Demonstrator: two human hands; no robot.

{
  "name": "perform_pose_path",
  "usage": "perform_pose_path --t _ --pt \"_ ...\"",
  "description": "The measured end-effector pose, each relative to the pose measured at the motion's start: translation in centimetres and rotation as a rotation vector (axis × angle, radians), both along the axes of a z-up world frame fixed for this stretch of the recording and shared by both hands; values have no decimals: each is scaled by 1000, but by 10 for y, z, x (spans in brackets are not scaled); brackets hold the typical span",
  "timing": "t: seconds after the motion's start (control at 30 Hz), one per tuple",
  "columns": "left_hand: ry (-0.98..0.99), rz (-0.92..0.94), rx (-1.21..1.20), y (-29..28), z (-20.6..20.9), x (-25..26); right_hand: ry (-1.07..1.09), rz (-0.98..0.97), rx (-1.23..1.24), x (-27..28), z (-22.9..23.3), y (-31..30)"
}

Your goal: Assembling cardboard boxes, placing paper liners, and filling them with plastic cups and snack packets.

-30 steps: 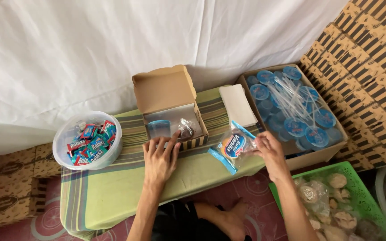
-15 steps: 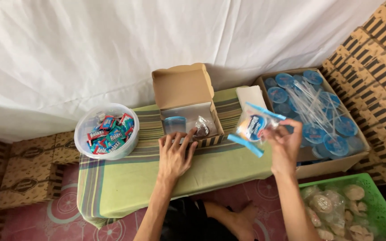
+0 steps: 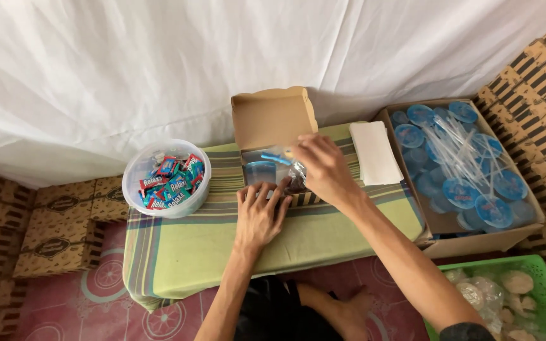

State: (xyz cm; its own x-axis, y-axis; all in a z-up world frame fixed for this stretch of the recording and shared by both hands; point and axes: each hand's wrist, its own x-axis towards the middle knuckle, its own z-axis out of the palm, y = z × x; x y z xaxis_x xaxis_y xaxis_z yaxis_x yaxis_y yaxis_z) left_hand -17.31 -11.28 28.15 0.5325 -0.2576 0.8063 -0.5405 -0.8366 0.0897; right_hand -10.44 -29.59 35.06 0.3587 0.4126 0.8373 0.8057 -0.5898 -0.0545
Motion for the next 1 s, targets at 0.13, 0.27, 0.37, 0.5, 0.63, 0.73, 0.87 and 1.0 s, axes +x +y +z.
perform_pose_path --t 0.13,0.27,0.37,0.5,0.63,0.73,0.87,1.0 --pt "12 -1 -3 0 1 1 185 14 -209 6 -9 -5" --pt "24 14 14 1 7 -2 456 -23 -294 -3 18 -3" --pt "15 -5 25 0 12 -4 551 -95 -421 1 30 0" --pt "24 -30 16 1 12 -4 661 -171 -514 6 42 9" --pt "34 -43 8 2 11 -3 671 -201 -592 14 37 14" --pt "13 -56 18 3 14 -4 570 -228 -651 14 32 23" --pt "12 -52 12 4 8 -1 588 -223 -706 11 43 35" --pt "-11 -38 6 2 7 0 910 -74 -580 25 45 39"
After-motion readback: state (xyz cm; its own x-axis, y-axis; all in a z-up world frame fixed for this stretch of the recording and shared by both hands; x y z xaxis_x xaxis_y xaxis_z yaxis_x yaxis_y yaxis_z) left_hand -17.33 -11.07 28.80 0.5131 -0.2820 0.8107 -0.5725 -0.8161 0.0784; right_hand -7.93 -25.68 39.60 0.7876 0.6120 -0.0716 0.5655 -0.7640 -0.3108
